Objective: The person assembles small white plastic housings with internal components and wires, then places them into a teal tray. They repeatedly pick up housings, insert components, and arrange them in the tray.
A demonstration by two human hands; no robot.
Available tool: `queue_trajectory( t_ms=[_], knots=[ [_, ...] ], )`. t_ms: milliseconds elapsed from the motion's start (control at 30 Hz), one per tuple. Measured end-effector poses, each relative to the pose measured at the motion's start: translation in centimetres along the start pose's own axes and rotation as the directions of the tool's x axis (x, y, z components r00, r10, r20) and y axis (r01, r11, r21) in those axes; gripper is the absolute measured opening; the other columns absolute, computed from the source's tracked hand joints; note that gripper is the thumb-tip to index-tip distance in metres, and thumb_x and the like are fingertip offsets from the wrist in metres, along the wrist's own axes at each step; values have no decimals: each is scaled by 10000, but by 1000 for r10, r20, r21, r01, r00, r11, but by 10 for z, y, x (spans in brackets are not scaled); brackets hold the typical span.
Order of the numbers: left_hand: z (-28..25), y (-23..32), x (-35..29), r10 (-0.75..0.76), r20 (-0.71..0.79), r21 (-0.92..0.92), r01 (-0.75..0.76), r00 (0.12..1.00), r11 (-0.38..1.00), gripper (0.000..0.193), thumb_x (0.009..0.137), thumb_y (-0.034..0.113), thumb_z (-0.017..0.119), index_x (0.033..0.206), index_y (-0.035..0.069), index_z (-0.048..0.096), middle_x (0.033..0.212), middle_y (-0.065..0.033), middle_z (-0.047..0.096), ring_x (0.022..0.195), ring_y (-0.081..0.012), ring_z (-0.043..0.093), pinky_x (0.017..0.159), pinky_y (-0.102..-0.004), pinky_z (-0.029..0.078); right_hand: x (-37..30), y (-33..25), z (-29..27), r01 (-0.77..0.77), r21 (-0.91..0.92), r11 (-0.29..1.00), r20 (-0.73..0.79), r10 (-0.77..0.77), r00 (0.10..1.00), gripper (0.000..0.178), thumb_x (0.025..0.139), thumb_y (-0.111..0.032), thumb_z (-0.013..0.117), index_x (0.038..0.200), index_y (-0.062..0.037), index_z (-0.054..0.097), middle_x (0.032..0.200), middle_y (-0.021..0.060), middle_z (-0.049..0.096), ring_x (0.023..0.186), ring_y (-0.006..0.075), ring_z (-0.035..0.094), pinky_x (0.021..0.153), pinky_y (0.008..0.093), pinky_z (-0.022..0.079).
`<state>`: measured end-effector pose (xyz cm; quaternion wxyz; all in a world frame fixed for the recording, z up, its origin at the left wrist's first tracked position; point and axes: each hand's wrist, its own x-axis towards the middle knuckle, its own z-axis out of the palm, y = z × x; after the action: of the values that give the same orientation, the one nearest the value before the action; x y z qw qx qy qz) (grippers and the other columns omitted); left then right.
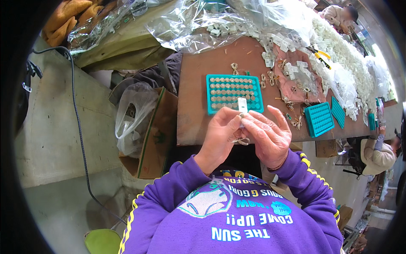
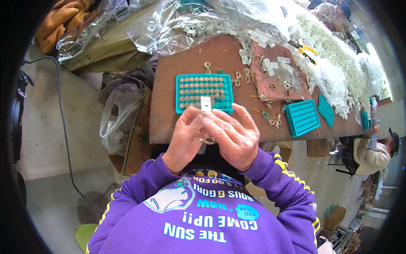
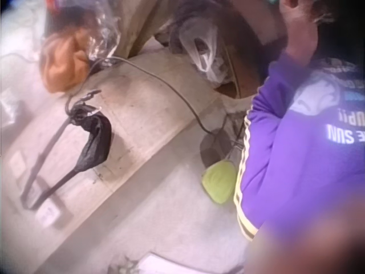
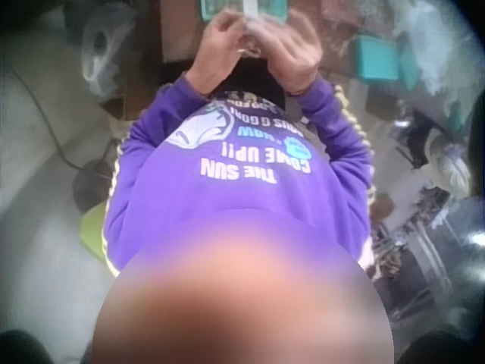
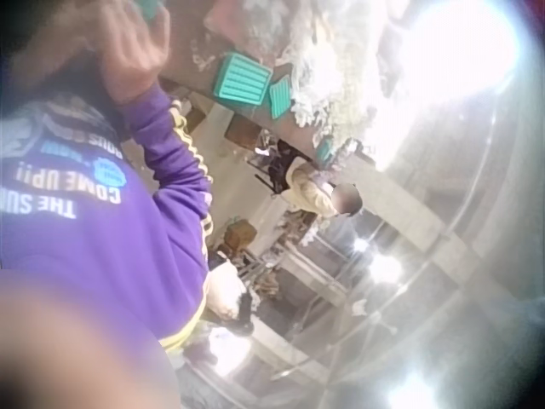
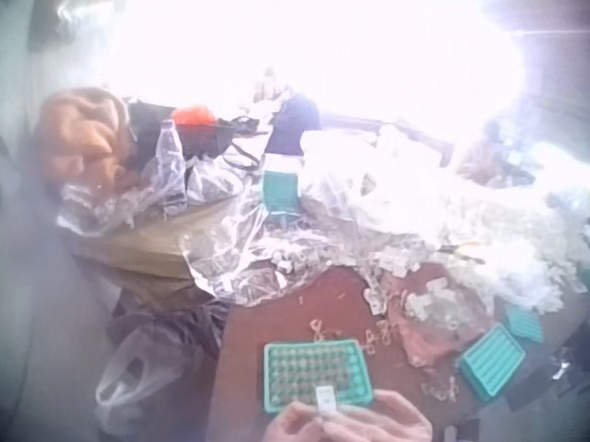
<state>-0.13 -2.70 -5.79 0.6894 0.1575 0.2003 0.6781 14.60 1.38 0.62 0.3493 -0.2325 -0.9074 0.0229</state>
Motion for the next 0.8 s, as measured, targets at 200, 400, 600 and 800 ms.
queue_trajectory(
  t_ms=[200, 400, 600, 800],
  knots=[
    [8, 6, -5, -141, 120, -18, 145, 983, 989, 168, 965, 155, 613, 1066, 34, 555, 936, -75, 629, 784, -126, 615, 709, -261, 522, 4, 13, -7, -647, 588, 485, 298, 615, 731, 273, 883, -107, 667, 1135, -5, 636, 934, 71, 675, 828, 112, 646, 751, 229, 505],
    [22, 5, -4, -262, 111, -31, 267, 959, 963, 233, 980, 182, 591, 1158, 33, 575, 949, -35, 619, 793, -92, 575, 699, -224, 478, 2, 7, -4, -491, 385, 782, -18, 538, 843, 128, 809, -31, 715, 934, -42, 692, 851, 69, 655, 708, 153, 634, 675, 246, 493],
    [32, 11, -6, -263, 143, -98, 278, 954, 956, 308, 1005, 258, 538, 1225, 44, 555, 995, -9, 618, 837, -72, 576, 739, -242, 472, 2, 16, -10, -12, 254, 967, -127, 46, 991, 323, 678, -82, 796, 992, -66, 717, 929, 58, 661, 842, 235, 657, 731, 360, 533],
    [39, 11, -11, -313, 94, -55, 319, 945, 946, 294, 1000, 266, 545, 1199, 52, 570, 1017, -10, 631, 910, -90, 606, 816, -262, 502, 10, 29, -21, 146, 211, 967, -46, -139, 989, 356, 679, -131, 812, 1002, -34, 698, 974, 74, 657, 844, 253, 666, 758, 373, 555]
  ],
)
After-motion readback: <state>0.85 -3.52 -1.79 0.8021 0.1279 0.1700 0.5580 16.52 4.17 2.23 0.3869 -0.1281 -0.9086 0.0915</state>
